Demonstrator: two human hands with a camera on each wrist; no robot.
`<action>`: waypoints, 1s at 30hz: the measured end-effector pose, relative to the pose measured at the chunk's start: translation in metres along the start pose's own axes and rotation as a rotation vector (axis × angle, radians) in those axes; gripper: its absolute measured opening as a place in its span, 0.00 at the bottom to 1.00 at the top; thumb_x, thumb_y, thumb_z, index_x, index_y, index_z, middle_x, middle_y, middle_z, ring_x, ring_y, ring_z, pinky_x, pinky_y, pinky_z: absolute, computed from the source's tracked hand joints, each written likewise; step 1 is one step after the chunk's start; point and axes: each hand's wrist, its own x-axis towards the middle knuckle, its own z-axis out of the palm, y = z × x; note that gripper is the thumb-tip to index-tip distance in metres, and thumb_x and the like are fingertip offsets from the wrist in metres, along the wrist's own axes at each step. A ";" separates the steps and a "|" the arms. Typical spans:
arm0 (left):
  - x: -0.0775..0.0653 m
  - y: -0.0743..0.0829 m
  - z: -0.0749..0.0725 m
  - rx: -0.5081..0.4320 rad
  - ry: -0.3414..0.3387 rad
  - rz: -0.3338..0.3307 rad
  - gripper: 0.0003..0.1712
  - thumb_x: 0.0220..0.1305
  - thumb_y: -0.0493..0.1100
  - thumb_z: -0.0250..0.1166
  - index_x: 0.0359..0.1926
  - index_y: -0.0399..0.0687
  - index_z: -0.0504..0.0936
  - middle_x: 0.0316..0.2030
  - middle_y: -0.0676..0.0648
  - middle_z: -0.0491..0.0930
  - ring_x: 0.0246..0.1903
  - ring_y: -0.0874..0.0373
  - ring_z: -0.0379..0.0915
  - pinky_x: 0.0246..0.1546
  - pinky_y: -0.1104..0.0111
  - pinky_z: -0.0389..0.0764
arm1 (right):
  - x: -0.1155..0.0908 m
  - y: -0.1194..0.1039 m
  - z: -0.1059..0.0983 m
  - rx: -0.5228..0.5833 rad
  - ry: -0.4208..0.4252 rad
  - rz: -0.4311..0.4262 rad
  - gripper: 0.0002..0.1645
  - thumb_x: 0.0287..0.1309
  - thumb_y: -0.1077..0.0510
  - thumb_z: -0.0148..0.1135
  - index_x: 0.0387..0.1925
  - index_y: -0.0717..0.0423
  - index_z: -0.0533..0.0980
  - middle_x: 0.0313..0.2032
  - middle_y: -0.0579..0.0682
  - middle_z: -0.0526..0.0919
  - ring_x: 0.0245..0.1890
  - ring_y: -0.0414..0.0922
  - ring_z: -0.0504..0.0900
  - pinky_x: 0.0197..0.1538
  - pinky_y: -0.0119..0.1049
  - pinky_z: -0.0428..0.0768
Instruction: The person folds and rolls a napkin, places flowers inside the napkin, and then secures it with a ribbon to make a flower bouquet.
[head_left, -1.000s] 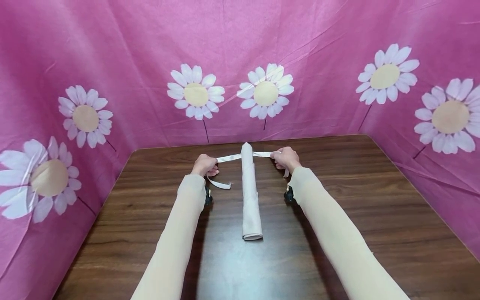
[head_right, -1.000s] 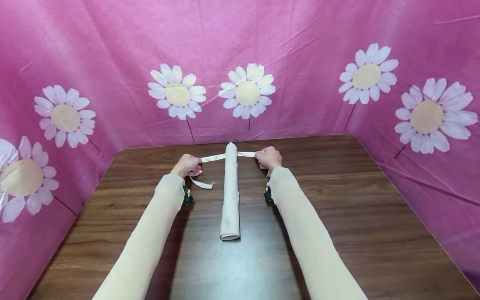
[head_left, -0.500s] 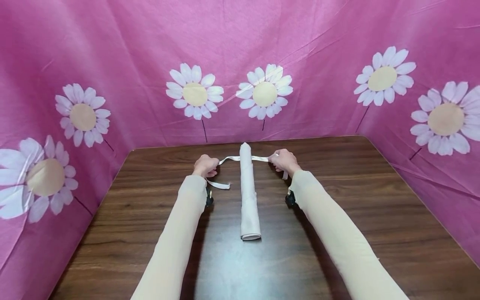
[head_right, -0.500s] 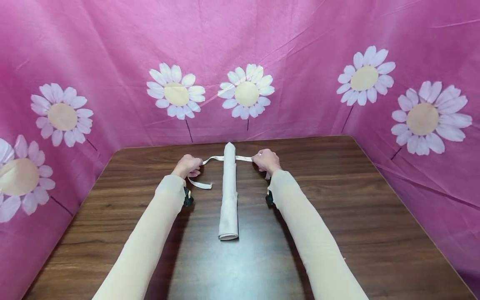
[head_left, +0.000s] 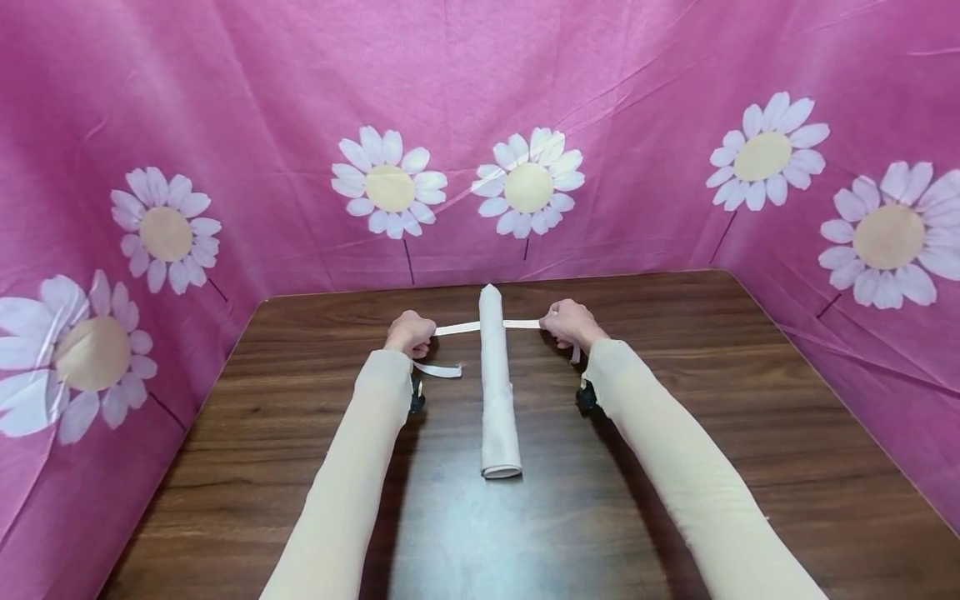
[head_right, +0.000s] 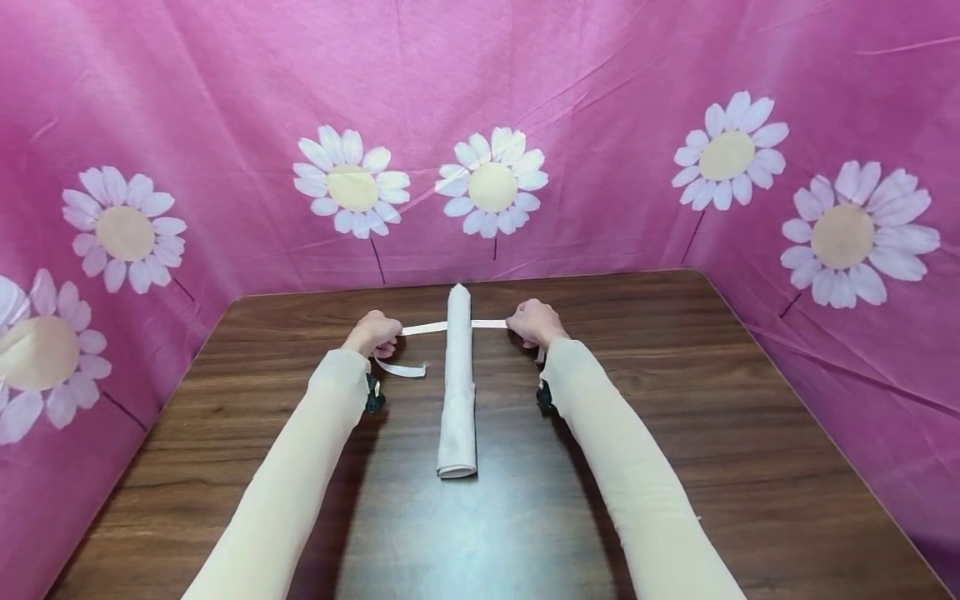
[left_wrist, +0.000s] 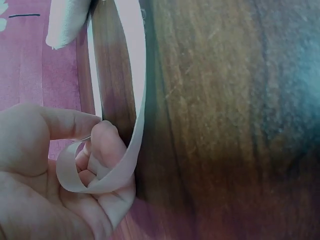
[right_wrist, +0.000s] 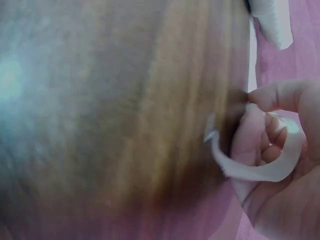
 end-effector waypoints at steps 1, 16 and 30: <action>-0.001 0.000 0.000 0.002 -0.004 0.003 0.05 0.59 0.34 0.50 0.30 0.40 0.73 0.22 0.47 0.72 0.18 0.58 0.69 0.24 0.69 0.80 | -0.001 0.000 -0.001 0.008 -0.011 0.010 0.10 0.64 0.56 0.56 0.31 0.59 0.75 0.28 0.52 0.75 0.21 0.42 0.77 0.30 0.35 0.83; -0.013 -0.007 -0.004 0.206 -0.046 0.073 0.05 0.58 0.34 0.49 0.28 0.42 0.71 0.22 0.48 0.70 0.19 0.58 0.66 0.23 0.69 0.80 | -0.012 0.003 -0.006 -0.057 -0.085 0.009 0.09 0.58 0.56 0.58 0.27 0.57 0.77 0.24 0.49 0.78 0.22 0.43 0.74 0.26 0.34 0.77; -0.043 -0.033 -0.011 0.523 -0.089 0.316 0.12 0.57 0.38 0.53 0.17 0.50 0.66 0.18 0.52 0.65 0.20 0.57 0.64 0.23 0.68 0.67 | -0.044 0.016 -0.004 -0.078 -0.218 -0.096 0.11 0.55 0.57 0.61 0.20 0.54 0.75 0.21 0.47 0.76 0.16 0.42 0.66 0.20 0.34 0.66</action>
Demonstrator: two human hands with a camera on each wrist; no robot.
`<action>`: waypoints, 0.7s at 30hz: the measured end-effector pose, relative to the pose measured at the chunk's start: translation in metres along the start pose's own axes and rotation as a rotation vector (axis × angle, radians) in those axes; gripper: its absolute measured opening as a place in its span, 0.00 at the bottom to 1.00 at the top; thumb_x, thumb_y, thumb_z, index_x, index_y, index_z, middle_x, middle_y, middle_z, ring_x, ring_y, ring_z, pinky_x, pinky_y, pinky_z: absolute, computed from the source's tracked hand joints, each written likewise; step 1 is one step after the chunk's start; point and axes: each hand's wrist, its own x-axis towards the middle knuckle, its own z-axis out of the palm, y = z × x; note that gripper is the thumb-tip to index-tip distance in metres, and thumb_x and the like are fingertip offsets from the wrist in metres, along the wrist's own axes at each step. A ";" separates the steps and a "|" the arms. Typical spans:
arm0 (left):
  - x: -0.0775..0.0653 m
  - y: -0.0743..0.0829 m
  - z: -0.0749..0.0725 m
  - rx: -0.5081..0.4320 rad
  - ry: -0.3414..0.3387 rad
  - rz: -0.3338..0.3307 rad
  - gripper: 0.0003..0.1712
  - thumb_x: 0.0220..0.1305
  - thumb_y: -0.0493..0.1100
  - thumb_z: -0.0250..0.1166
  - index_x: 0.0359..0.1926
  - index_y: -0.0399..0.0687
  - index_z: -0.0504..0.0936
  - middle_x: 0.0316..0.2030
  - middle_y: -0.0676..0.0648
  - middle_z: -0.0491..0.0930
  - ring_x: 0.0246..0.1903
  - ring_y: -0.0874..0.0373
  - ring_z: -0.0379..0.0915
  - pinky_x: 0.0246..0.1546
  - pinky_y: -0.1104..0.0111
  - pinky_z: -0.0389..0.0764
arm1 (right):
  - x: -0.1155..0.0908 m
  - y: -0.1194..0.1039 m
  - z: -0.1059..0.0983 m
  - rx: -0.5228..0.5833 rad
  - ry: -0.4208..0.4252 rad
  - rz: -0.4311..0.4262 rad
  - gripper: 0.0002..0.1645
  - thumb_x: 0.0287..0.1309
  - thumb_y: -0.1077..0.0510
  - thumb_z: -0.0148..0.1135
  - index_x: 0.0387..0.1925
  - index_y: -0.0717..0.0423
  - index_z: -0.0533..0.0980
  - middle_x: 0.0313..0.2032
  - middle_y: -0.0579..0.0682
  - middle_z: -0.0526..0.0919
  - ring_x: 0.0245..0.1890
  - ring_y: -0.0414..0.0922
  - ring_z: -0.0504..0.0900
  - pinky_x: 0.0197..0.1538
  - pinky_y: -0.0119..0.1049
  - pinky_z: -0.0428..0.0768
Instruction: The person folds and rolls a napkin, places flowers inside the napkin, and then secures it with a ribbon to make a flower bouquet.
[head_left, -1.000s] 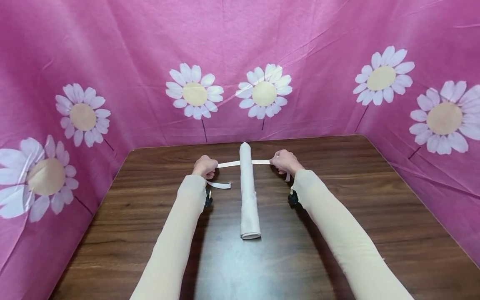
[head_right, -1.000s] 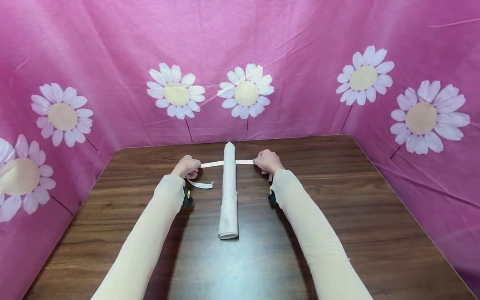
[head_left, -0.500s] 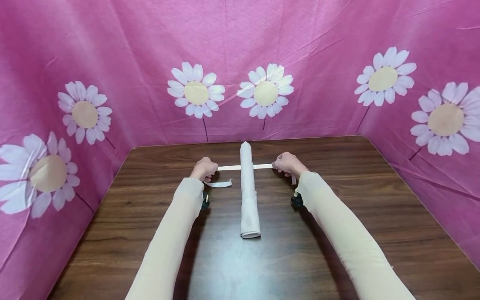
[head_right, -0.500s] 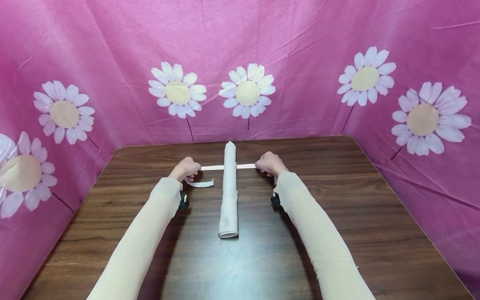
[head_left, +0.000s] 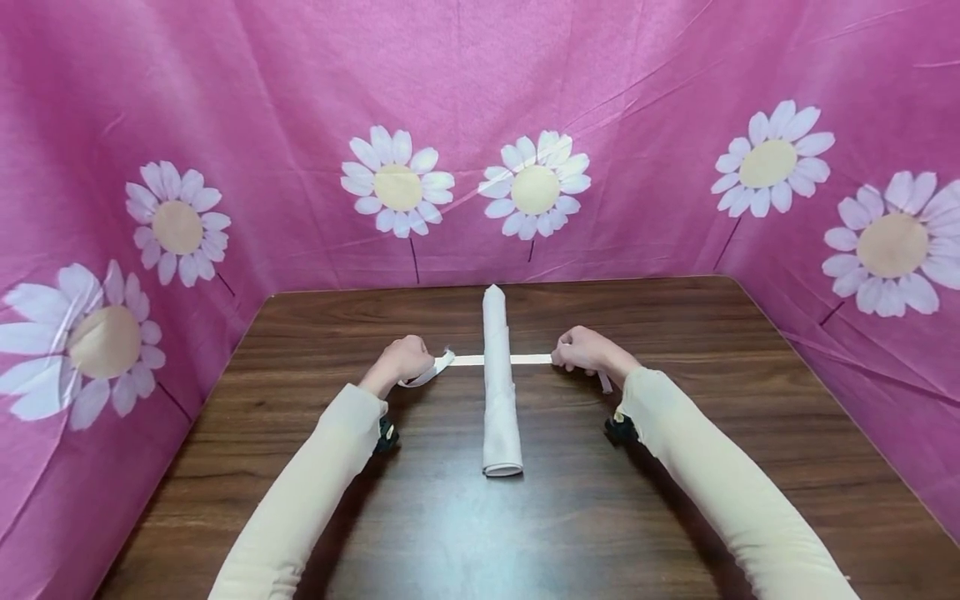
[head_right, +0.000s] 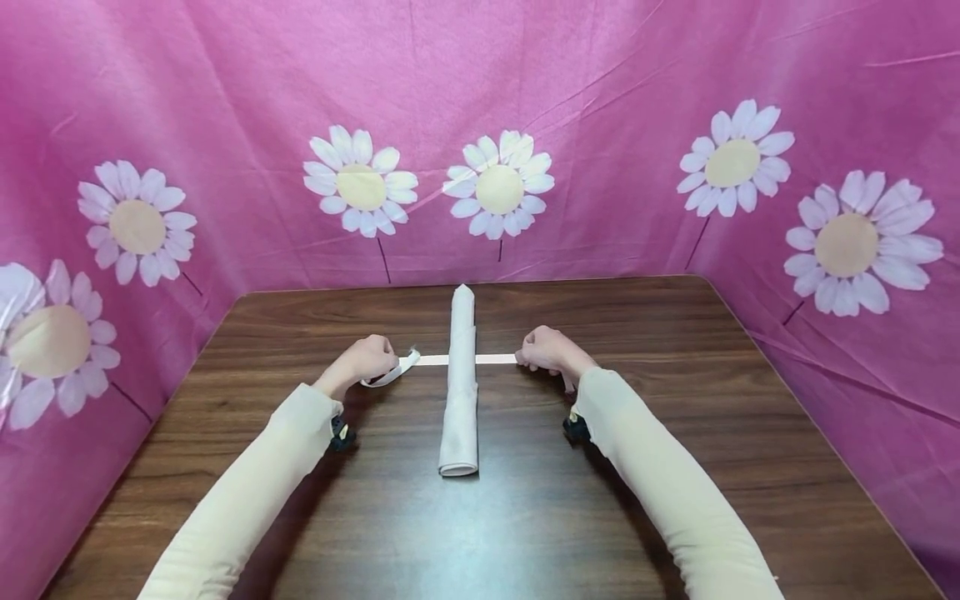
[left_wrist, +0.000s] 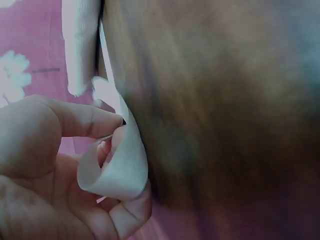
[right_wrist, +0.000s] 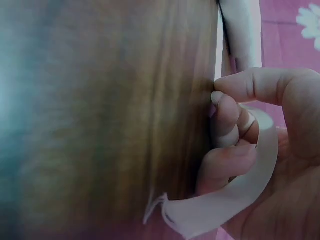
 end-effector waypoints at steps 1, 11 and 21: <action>-0.004 -0.001 0.001 0.025 0.013 0.017 0.12 0.57 0.38 0.54 0.18 0.50 0.68 0.19 0.51 0.65 0.22 0.56 0.64 0.24 0.67 0.67 | -0.002 0.001 0.001 -0.003 -0.004 -0.005 0.11 0.54 0.57 0.61 0.19 0.54 0.75 0.21 0.47 0.76 0.16 0.41 0.66 0.20 0.33 0.66; -0.034 -0.010 0.002 0.098 0.096 0.120 0.16 0.65 0.48 0.63 0.20 0.50 0.79 0.20 0.54 0.75 0.26 0.55 0.72 0.33 0.60 0.73 | -0.024 0.010 -0.004 0.124 -0.069 0.011 0.10 0.59 0.54 0.66 0.28 0.57 0.82 0.23 0.48 0.76 0.18 0.41 0.69 0.22 0.34 0.72; -0.052 -0.050 -0.021 -0.019 0.102 0.088 0.20 0.68 0.56 0.64 0.23 0.49 0.81 0.17 0.55 0.74 0.20 0.58 0.75 0.33 0.61 0.77 | -0.048 0.036 -0.021 0.299 -0.098 0.068 0.19 0.72 0.51 0.58 0.42 0.64 0.82 0.27 0.49 0.77 0.21 0.41 0.74 0.26 0.36 0.79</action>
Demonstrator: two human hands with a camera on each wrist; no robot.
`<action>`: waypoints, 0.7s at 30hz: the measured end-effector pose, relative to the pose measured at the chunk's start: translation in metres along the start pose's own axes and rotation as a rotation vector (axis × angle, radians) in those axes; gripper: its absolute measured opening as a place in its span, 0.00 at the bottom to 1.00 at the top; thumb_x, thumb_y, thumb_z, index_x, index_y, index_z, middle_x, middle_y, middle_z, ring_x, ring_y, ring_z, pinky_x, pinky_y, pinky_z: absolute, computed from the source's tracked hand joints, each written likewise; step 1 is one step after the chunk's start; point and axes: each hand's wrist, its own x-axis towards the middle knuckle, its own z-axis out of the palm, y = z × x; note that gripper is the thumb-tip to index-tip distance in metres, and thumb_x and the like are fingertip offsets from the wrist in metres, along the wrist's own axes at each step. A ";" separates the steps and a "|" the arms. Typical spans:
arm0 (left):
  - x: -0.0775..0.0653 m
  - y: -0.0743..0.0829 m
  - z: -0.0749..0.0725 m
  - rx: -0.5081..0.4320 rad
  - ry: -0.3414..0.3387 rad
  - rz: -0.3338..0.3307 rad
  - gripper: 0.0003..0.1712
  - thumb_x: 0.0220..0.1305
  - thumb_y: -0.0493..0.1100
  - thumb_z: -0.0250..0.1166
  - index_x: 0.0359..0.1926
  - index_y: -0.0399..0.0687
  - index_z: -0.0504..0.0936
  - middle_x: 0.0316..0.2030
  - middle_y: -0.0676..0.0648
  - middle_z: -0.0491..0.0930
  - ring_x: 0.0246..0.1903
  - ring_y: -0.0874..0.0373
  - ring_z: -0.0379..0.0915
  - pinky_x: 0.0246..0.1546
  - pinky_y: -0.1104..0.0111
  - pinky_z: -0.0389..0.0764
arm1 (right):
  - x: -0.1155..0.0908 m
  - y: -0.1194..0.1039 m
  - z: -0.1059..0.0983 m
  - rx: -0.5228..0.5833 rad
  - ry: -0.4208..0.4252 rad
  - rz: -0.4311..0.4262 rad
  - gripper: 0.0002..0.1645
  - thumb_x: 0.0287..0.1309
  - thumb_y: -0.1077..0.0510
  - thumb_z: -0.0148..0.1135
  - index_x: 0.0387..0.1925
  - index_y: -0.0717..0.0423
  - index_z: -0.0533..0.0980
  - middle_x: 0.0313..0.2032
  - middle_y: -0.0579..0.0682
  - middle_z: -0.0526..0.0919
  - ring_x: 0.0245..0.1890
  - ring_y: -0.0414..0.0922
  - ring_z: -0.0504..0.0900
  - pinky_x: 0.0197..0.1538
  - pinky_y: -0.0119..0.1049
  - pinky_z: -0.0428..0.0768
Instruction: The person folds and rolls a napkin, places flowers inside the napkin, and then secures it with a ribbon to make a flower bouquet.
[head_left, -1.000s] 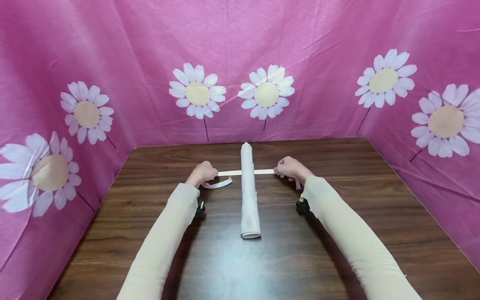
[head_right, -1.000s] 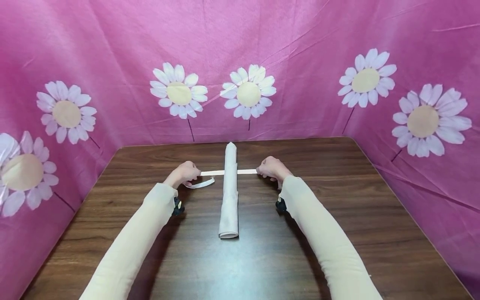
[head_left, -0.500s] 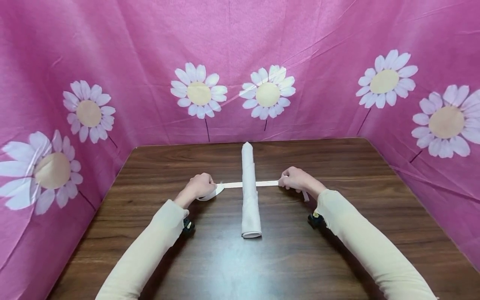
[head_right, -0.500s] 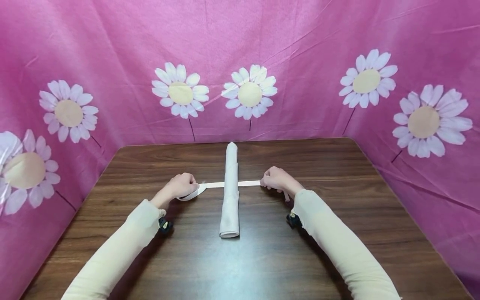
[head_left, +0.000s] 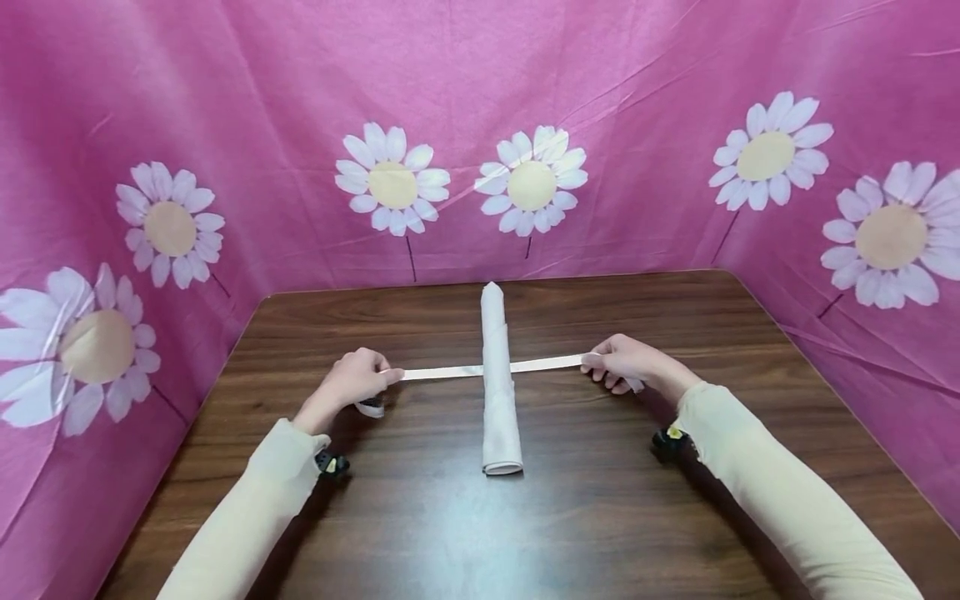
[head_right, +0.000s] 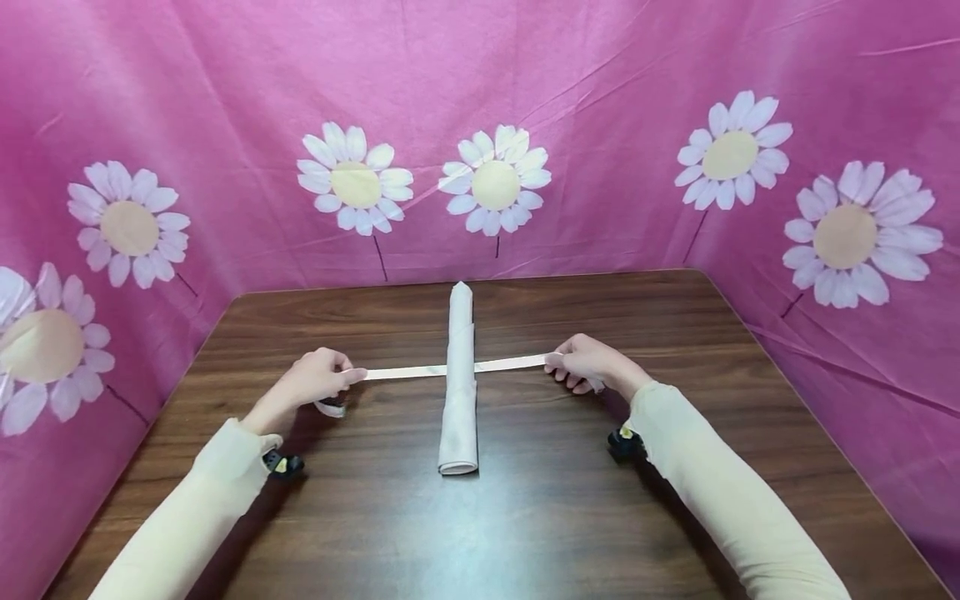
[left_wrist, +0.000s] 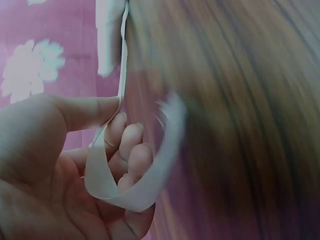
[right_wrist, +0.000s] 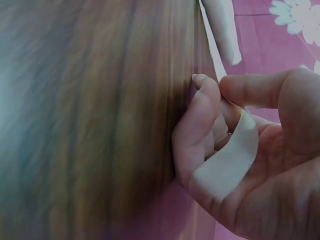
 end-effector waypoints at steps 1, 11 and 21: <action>-0.002 -0.005 -0.004 -0.019 0.008 -0.007 0.20 0.67 0.56 0.65 0.24 0.49 0.81 0.17 0.55 0.74 0.19 0.58 0.75 0.32 0.61 0.77 | -0.003 0.002 -0.002 0.016 0.004 -0.002 0.19 0.72 0.51 0.57 0.43 0.65 0.82 0.27 0.49 0.77 0.21 0.41 0.74 0.26 0.36 0.79; -0.014 -0.038 -0.029 -0.374 0.030 -0.083 0.23 0.64 0.52 0.72 0.36 0.33 0.83 0.22 0.47 0.80 0.24 0.58 0.75 0.28 0.69 0.77 | -0.018 0.017 -0.025 0.152 0.041 -0.021 0.26 0.72 0.51 0.60 0.53 0.73 0.77 0.30 0.50 0.79 0.23 0.40 0.78 0.28 0.35 0.83; -0.013 -0.039 -0.034 -0.665 0.120 -0.113 0.18 0.62 0.50 0.74 0.34 0.38 0.81 0.33 0.45 0.87 0.30 0.58 0.83 0.34 0.63 0.85 | -0.024 0.025 -0.041 0.473 0.133 -0.125 0.09 0.71 0.55 0.62 0.44 0.57 0.77 0.39 0.51 0.85 0.32 0.42 0.87 0.39 0.39 0.86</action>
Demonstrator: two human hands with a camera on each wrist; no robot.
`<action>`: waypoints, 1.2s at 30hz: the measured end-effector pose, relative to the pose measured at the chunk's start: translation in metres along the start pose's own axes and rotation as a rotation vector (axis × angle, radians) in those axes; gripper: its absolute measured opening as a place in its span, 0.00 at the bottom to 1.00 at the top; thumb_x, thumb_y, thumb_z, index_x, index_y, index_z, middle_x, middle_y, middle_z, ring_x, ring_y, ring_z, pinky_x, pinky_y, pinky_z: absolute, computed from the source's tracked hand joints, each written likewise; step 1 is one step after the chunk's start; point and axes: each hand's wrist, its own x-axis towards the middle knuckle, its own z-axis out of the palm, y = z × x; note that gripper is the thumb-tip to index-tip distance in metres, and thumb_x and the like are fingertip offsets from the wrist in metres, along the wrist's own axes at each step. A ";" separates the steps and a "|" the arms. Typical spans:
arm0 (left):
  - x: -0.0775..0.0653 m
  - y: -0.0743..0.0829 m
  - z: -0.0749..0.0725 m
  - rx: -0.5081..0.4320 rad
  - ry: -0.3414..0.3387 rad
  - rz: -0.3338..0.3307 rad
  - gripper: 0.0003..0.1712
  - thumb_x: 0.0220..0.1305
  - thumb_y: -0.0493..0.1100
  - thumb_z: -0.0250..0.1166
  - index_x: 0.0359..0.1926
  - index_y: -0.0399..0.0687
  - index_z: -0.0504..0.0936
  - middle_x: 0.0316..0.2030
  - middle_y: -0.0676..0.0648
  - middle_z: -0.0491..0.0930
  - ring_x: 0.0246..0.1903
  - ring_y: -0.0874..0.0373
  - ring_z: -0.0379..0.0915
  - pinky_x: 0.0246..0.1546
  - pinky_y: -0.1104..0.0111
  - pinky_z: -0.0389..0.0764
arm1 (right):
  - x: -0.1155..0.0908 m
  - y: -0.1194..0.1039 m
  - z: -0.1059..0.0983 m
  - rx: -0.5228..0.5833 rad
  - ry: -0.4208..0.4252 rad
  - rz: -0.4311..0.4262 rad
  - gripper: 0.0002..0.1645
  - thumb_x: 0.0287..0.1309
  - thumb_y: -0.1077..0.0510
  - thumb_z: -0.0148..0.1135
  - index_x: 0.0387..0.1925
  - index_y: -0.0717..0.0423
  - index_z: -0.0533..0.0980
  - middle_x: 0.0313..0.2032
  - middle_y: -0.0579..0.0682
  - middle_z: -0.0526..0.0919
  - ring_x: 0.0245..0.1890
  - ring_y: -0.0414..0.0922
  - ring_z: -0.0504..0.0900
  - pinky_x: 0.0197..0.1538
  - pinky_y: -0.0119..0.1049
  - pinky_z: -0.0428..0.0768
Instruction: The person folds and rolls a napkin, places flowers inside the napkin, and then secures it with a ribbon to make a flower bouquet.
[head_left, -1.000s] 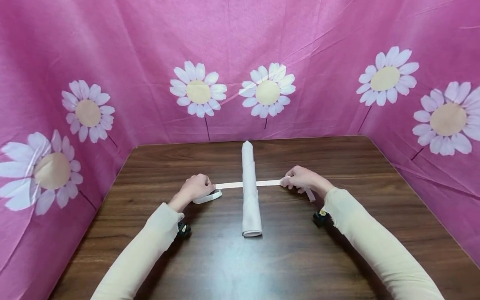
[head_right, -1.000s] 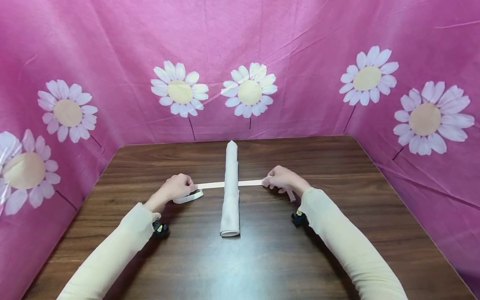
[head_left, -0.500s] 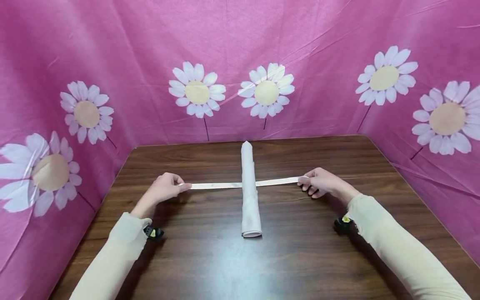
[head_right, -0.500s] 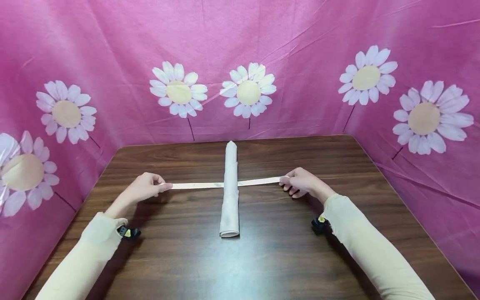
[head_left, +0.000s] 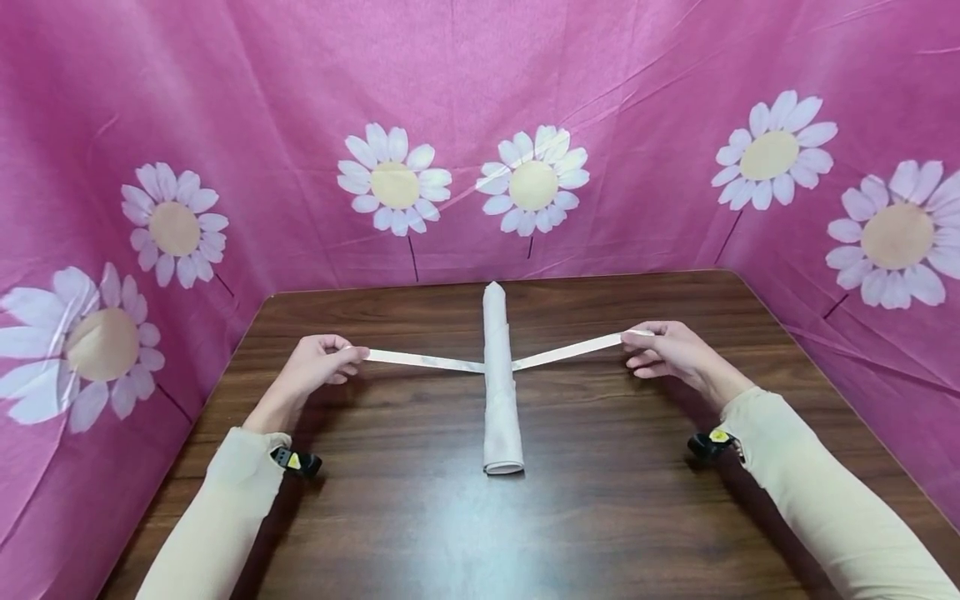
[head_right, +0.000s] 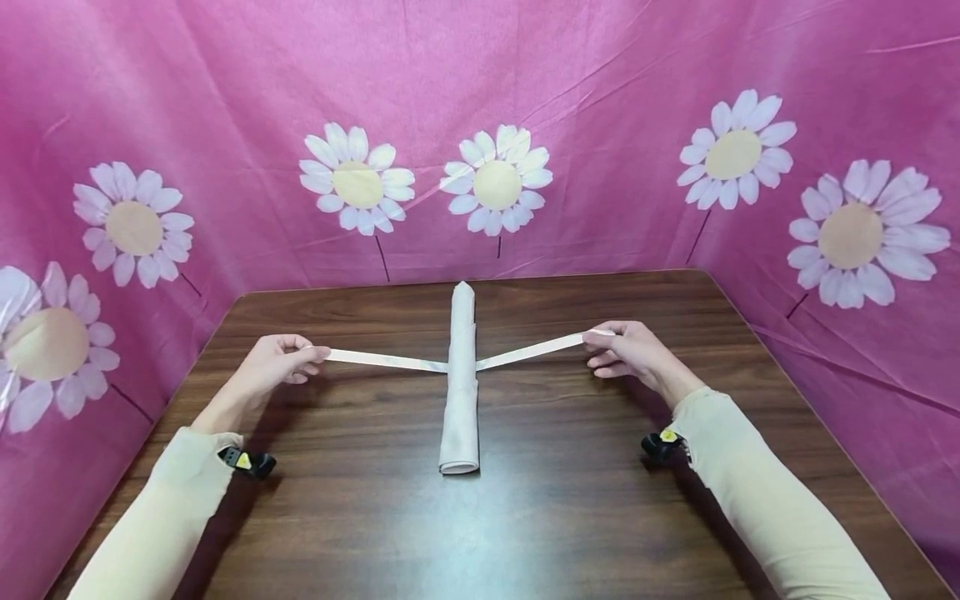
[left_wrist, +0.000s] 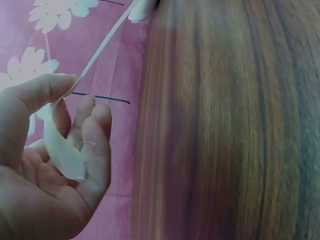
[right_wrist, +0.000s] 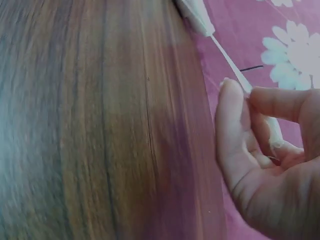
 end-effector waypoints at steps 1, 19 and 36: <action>0.001 0.001 0.001 -0.021 0.004 0.003 0.18 0.62 0.50 0.74 0.34 0.39 0.80 0.35 0.45 0.88 0.31 0.58 0.84 0.35 0.63 0.85 | 0.000 0.000 0.000 0.063 -0.008 -0.017 0.06 0.71 0.57 0.62 0.43 0.56 0.77 0.39 0.51 0.85 0.34 0.42 0.87 0.41 0.40 0.86; 0.021 0.012 0.020 -0.358 -0.046 0.039 0.14 0.69 0.43 0.69 0.39 0.45 0.70 0.31 0.53 0.87 0.32 0.58 0.86 0.34 0.68 0.85 | 0.015 0.001 0.016 0.462 -0.214 -0.202 0.10 0.75 0.67 0.50 0.43 0.56 0.78 0.47 0.55 0.87 0.50 0.50 0.86 0.61 0.53 0.74; 0.033 0.015 0.050 -0.361 0.003 0.114 0.15 0.61 0.40 0.75 0.47 0.42 0.83 0.32 0.53 0.89 0.32 0.61 0.87 0.31 0.70 0.83 | 0.034 0.000 0.051 0.330 -0.152 -0.120 0.09 0.73 0.64 0.57 0.44 0.55 0.82 0.41 0.50 0.87 0.42 0.42 0.85 0.53 0.43 0.82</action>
